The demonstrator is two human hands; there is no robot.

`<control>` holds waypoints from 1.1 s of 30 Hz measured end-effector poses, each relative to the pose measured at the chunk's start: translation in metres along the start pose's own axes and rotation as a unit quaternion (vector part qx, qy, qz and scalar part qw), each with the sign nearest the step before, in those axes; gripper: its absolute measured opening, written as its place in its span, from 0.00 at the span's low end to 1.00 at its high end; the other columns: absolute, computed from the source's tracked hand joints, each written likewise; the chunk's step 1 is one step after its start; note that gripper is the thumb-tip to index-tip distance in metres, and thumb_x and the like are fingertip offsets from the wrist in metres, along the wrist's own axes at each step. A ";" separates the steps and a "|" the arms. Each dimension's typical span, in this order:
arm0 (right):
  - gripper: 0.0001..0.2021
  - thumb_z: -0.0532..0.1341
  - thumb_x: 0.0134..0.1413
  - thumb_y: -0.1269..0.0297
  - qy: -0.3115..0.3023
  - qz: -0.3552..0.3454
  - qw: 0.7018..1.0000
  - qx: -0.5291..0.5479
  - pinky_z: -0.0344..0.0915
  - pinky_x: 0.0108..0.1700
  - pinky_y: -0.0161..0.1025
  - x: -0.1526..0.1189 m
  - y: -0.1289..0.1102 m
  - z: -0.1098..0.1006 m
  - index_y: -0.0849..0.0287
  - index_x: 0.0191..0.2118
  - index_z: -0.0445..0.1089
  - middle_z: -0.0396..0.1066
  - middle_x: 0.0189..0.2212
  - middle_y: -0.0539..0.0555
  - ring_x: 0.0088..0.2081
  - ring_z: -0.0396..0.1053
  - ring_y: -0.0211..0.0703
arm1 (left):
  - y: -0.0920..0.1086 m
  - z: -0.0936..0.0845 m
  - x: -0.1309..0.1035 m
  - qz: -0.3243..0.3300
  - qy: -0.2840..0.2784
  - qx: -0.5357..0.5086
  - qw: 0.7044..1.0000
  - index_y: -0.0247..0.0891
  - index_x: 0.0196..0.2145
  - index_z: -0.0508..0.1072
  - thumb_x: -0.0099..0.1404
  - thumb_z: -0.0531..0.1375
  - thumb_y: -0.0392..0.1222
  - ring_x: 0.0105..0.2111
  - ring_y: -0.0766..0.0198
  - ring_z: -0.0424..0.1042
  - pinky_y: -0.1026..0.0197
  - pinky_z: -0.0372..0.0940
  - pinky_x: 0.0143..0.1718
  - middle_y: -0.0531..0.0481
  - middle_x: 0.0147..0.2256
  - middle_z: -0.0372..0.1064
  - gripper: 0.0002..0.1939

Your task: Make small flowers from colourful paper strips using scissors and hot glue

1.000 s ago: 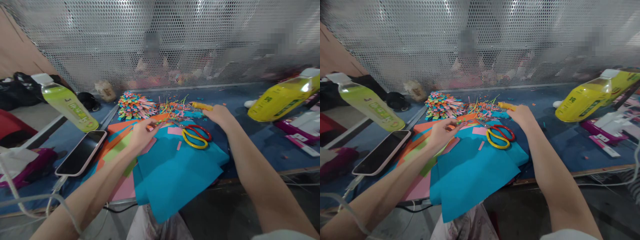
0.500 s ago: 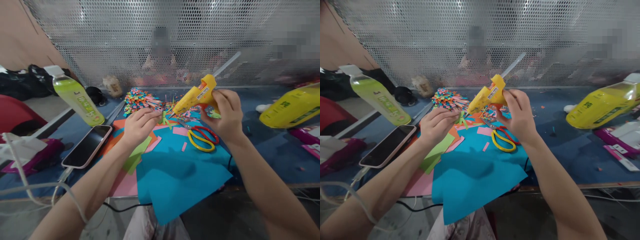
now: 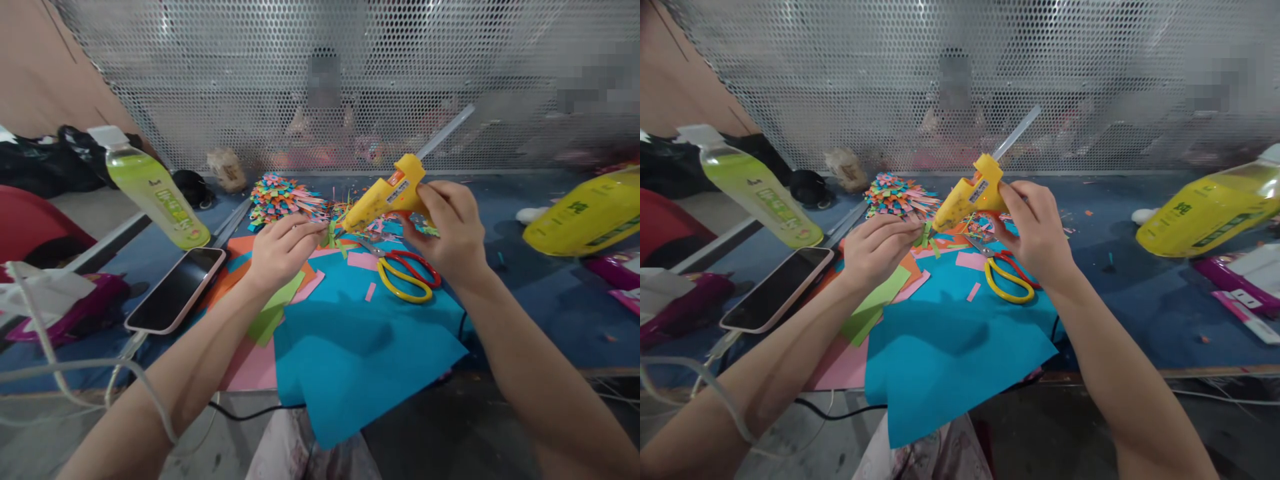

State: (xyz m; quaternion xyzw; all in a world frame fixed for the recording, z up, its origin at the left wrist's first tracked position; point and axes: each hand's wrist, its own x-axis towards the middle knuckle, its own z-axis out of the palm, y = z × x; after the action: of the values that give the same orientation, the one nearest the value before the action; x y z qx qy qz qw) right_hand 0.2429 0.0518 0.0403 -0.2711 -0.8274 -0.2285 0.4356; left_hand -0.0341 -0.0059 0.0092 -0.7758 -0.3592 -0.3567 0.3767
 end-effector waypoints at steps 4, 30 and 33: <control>0.28 0.57 0.57 0.64 0.007 0.003 1.000 0.002 0.63 0.52 0.52 -0.001 0.002 0.001 0.47 0.62 0.50 0.63 0.49 0.59 0.51 0.63 0.54 | 0.000 0.000 0.000 -0.001 0.007 -0.015 1.000 0.41 0.36 0.73 0.62 0.59 0.34 0.41 0.62 0.73 0.59 0.69 0.38 0.52 0.38 0.77 0.06; 0.24 0.56 0.58 0.66 0.053 -0.043 0.998 0.002 0.66 0.48 0.48 0.001 0.009 0.005 0.57 0.60 0.56 0.65 0.45 0.60 0.47 0.66 0.50 | -0.002 0.001 0.002 0.016 0.027 -0.020 0.999 0.39 0.37 0.72 0.59 0.61 0.32 0.39 0.62 0.73 0.60 0.70 0.39 0.51 0.39 0.76 0.07; 0.25 0.56 0.58 0.66 0.049 -0.043 0.998 -0.001 0.66 0.48 0.49 0.000 0.009 0.005 0.55 0.61 0.54 0.65 0.46 0.59 0.47 0.65 0.50 | -0.003 0.001 0.003 0.013 0.029 -0.021 0.999 0.38 0.37 0.71 0.60 0.60 0.31 0.39 0.63 0.72 0.60 0.70 0.41 0.51 0.40 0.76 0.07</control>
State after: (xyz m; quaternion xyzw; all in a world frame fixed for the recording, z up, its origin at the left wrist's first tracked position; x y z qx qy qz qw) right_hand 0.2456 0.0616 0.0395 -0.2235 -0.8158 -0.2608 0.4653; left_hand -0.0346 -0.0031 0.0116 -0.7774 -0.3309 -0.3813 0.3753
